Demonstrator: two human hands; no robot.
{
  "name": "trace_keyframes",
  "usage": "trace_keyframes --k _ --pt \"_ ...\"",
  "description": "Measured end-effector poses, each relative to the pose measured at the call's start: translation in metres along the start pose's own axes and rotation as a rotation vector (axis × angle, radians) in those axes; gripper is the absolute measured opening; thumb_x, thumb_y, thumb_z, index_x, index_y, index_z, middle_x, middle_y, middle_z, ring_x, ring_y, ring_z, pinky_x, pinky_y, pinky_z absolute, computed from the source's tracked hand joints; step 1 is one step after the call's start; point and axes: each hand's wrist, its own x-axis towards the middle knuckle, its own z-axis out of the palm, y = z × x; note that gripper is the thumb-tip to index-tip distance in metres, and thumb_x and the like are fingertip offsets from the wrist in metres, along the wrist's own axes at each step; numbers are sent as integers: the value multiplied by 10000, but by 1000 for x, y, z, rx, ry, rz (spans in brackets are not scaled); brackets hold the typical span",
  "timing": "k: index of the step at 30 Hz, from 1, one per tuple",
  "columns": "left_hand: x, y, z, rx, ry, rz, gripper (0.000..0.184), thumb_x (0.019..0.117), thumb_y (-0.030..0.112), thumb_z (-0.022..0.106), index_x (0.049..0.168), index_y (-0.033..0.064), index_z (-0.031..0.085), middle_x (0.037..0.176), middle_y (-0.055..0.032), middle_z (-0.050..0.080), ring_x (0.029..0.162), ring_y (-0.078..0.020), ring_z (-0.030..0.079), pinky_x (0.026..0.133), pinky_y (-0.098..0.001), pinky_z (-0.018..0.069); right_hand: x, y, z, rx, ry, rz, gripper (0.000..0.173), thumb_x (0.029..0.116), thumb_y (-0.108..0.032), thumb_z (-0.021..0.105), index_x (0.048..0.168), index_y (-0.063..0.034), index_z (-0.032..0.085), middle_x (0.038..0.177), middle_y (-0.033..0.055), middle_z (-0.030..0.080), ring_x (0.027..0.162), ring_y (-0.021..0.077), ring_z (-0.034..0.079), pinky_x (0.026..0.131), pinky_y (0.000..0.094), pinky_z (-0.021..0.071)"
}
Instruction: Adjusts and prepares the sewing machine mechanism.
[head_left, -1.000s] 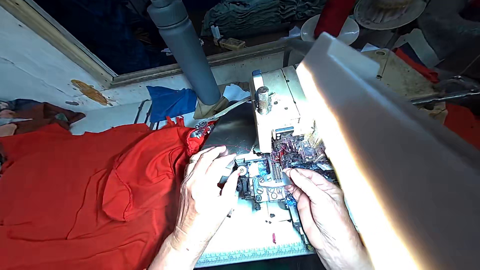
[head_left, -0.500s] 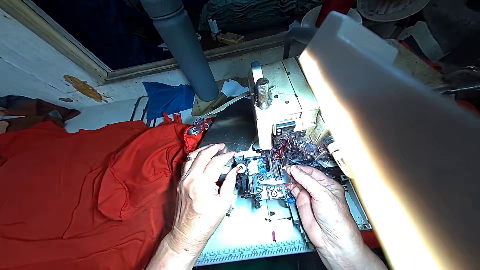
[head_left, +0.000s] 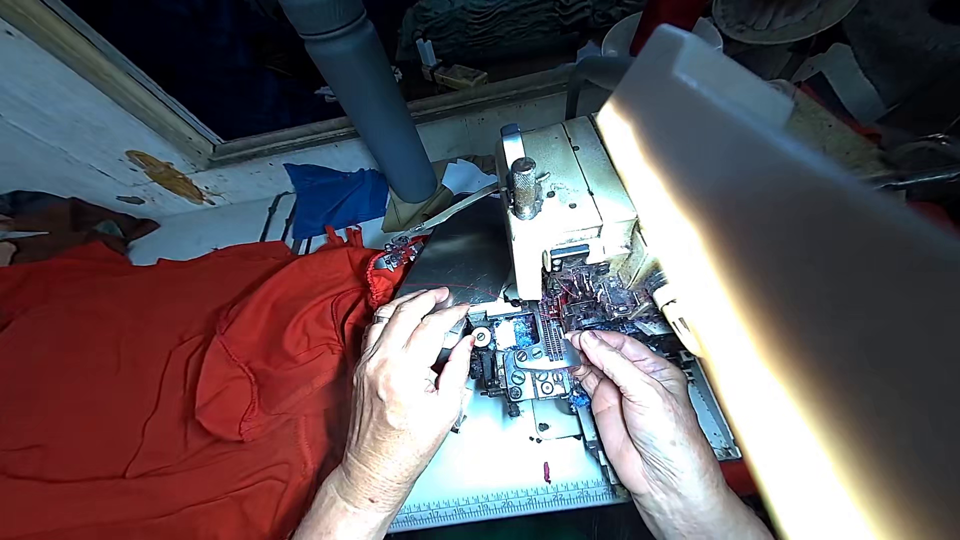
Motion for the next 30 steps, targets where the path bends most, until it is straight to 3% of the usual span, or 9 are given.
trace_keyframes --k 30 --pt "-1 0 0 -4 -3 8 303 964 226 559 1140 100 771 1274 -88 696 1237 -231 617 1022 -378 484 -2 -3 3 -26 2 -1 111 945 28 650 899 -16 741 842 83 728 737 112 691 698 232 588"
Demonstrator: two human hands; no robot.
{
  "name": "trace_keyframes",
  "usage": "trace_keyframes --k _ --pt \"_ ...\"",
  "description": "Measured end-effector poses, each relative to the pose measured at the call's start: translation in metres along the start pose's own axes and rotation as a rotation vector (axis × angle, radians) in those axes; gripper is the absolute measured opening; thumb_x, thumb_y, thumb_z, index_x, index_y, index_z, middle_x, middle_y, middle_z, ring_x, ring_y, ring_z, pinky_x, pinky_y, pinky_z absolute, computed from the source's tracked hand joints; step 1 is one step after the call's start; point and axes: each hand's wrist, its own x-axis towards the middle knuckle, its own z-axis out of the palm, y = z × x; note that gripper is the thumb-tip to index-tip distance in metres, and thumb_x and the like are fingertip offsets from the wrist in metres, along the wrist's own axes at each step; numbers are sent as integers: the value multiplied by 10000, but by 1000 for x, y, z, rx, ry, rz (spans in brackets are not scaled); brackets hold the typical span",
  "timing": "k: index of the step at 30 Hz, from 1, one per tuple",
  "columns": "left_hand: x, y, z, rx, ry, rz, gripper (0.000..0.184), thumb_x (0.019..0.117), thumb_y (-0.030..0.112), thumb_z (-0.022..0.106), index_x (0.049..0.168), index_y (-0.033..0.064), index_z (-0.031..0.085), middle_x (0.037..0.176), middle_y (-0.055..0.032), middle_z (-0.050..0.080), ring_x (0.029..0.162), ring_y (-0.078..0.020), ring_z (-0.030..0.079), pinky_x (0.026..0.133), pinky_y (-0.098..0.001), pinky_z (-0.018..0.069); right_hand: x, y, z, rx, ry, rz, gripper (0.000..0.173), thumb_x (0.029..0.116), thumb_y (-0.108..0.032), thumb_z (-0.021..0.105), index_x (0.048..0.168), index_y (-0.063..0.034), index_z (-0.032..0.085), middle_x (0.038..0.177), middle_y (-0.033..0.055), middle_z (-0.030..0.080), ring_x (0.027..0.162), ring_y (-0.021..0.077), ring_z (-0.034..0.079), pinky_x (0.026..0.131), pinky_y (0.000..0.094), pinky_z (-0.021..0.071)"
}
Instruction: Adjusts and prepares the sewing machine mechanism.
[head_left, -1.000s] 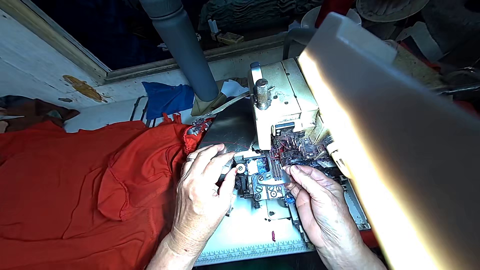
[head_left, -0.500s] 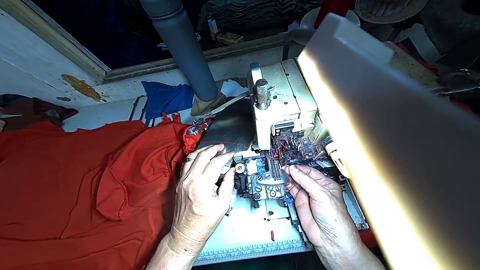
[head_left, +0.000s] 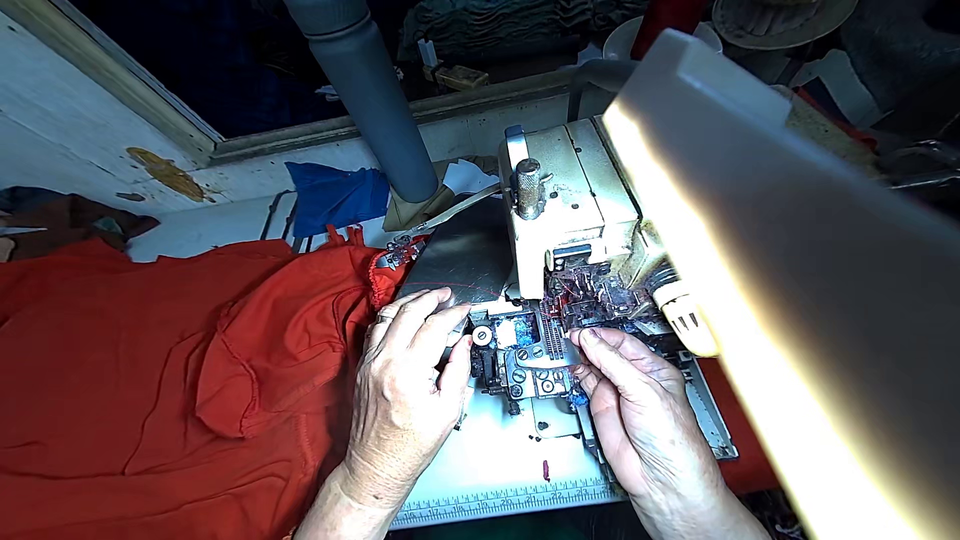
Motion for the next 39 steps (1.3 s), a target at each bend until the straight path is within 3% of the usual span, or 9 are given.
trace_keyframes --k 10,26,39 --pt "0 1 0 12 6 8 303 968 222 554 1133 96 774 1263 -93 700 1241 -247 616 1031 -388 483 -2 2 0 -2 -19 -29 114 945 27 649 909 -16 749 881 85 741 795 119 706 754 240 592" --pt "-1 1 0 21 6 2 308 972 218 542 1140 101 772 1271 -88 699 1248 -240 613 1033 -383 483 -2 2 1 24 22 -7 138 944 48 632 881 -7 742 849 87 739 741 117 701 710 233 592" --pt "-1 1 0 17 8 5 314 972 218 540 1144 96 772 1268 -92 702 1245 -247 618 1042 -397 476 -2 2 1 45 17 10 150 956 43 613 888 -7 738 873 92 739 776 121 703 732 235 590"
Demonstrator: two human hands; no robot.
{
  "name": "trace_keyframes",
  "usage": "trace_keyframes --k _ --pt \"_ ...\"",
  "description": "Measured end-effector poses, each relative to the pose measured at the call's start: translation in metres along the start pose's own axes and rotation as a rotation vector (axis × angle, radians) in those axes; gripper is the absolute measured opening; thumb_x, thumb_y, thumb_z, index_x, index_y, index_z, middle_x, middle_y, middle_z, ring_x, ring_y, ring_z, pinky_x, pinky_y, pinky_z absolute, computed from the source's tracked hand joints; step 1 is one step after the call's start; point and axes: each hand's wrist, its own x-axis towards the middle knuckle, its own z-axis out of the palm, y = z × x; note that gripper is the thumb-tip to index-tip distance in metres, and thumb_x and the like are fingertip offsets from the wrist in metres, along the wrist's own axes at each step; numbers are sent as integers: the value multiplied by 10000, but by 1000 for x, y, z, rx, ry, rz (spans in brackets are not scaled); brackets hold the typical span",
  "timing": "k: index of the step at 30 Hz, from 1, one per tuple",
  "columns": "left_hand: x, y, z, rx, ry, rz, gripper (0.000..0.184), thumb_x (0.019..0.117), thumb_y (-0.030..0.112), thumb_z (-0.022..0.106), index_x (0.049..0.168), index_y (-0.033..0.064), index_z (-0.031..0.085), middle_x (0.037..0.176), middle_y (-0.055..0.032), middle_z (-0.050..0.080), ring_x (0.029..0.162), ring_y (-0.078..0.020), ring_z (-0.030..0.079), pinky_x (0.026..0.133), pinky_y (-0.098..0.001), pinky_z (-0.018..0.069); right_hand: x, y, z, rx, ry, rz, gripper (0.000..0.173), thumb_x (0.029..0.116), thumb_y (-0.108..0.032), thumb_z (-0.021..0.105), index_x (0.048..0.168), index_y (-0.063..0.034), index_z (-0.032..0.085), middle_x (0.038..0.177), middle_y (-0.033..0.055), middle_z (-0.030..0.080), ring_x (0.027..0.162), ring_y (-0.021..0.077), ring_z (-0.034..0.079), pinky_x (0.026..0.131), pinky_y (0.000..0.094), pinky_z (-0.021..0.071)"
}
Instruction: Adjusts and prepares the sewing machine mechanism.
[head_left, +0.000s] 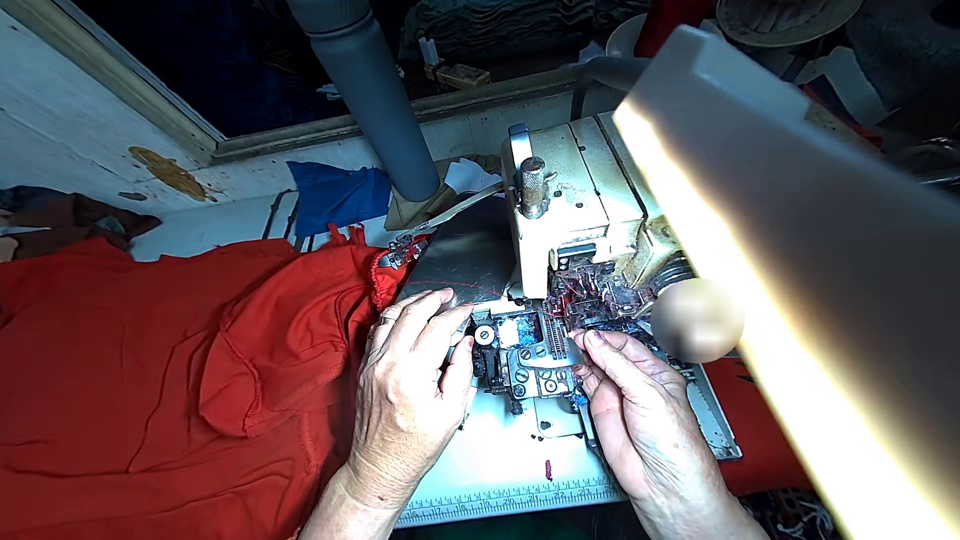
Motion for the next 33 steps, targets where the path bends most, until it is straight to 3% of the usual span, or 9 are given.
trace_keyframes --k 33 --pt "-1 1 0 4 2 0 317 974 211 530 1144 95 770 1266 -89 704 1251 -257 613 1042 -400 472 -1 2 1 -10 -22 -19 140 963 26 618 900 -24 733 867 76 728 772 109 692 734 232 588"
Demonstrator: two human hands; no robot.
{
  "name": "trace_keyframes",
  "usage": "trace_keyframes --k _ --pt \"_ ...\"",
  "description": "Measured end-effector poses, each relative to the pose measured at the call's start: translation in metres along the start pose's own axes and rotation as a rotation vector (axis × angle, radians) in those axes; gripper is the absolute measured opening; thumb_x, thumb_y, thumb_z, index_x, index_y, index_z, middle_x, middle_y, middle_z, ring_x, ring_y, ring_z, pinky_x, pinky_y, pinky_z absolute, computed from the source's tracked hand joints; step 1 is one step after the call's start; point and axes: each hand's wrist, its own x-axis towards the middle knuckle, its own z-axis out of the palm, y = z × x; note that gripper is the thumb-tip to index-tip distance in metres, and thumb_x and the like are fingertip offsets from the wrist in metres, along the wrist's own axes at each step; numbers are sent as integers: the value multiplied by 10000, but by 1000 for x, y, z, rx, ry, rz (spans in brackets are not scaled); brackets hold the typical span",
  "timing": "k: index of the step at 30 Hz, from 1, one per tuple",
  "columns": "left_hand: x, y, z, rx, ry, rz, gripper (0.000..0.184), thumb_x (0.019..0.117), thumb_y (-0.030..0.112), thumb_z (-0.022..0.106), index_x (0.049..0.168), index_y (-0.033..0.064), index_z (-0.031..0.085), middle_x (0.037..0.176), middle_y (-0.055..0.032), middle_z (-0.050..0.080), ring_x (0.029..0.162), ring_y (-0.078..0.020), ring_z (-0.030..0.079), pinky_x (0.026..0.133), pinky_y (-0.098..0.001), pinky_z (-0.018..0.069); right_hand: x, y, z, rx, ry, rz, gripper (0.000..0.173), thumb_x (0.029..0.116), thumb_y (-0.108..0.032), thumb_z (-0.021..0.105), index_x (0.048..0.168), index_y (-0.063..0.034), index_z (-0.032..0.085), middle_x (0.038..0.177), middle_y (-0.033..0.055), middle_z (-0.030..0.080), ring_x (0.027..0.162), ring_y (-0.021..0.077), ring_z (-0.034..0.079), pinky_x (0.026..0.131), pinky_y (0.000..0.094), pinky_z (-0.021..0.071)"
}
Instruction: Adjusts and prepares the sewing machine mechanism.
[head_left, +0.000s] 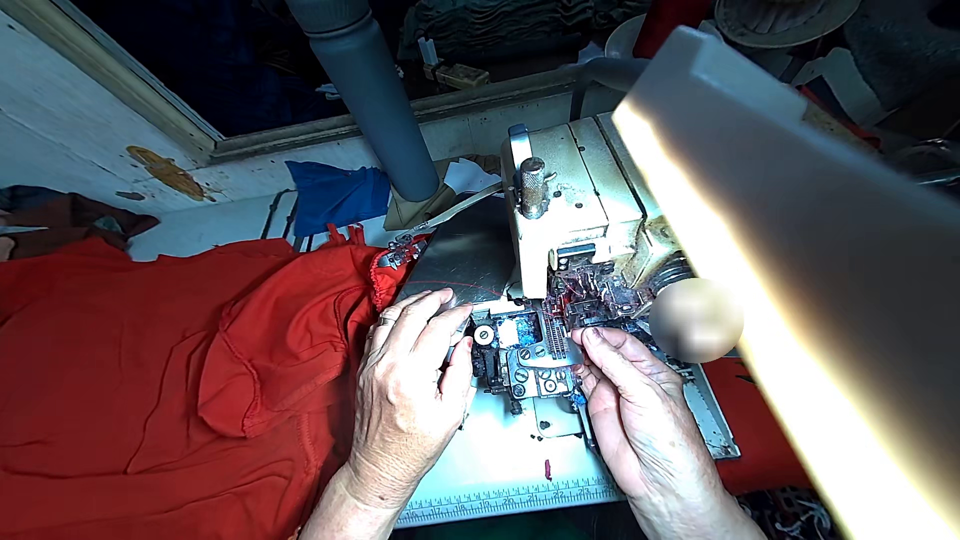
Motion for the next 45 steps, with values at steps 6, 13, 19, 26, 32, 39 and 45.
trace_keyframes --k 6,13,19,26,32,39,45 --pt "0 0 0 1 4 1 313 966 205 535 1142 100 773 1264 -88 705 1249 -247 615 1036 -398 478 1 0 0 -2 -3 -4 131 964 25 623 906 -10 735 858 85 727 754 112 694 724 235 592" --pt "0 0 0 -3 10 -1 316 972 204 526 1144 108 773 1262 -84 705 1247 -243 614 1042 -394 469 2 1 1 -9 9 -12 127 957 19 636 885 -17 735 844 79 724 746 111 690 711 230 588" --pt "-1 -1 1 11 6 5 322 974 216 524 1143 106 775 1268 -90 706 1251 -257 616 1043 -405 471 2 0 2 -28 15 -7 109 958 7 645 892 -9 730 850 84 723 754 125 697 725 251 598" --pt "-1 -1 0 8 -2 -4 322 975 220 525 1150 108 772 1270 -87 704 1254 -257 613 1031 -405 482 1 -1 4 -39 37 -4 116 958 -7 657 883 -16 745 832 71 728 729 104 682 701 231 581" --pt "0 -1 0 2 7 12 319 974 213 524 1136 99 774 1259 -93 708 1247 -263 618 1036 -403 477 1 -2 4 -24 36 8 126 957 8 648 875 -11 742 827 75 731 717 105 686 689 228 584" --pt "-1 -2 0 -9 5 11 323 971 214 521 1141 104 773 1263 -89 707 1249 -256 614 1042 -406 470 1 -5 6 -49 48 20 109 956 -2 660 893 -13 748 849 74 741 740 114 698 711 240 592" --pt "-1 -1 -1 3 3 13 318 978 215 526 1141 97 772 1259 -96 709 1251 -264 617 1040 -406 477 1 -4 8 -50 72 7 111 948 4 667 874 -11 749 836 79 739 724 112 687 682 230 579"
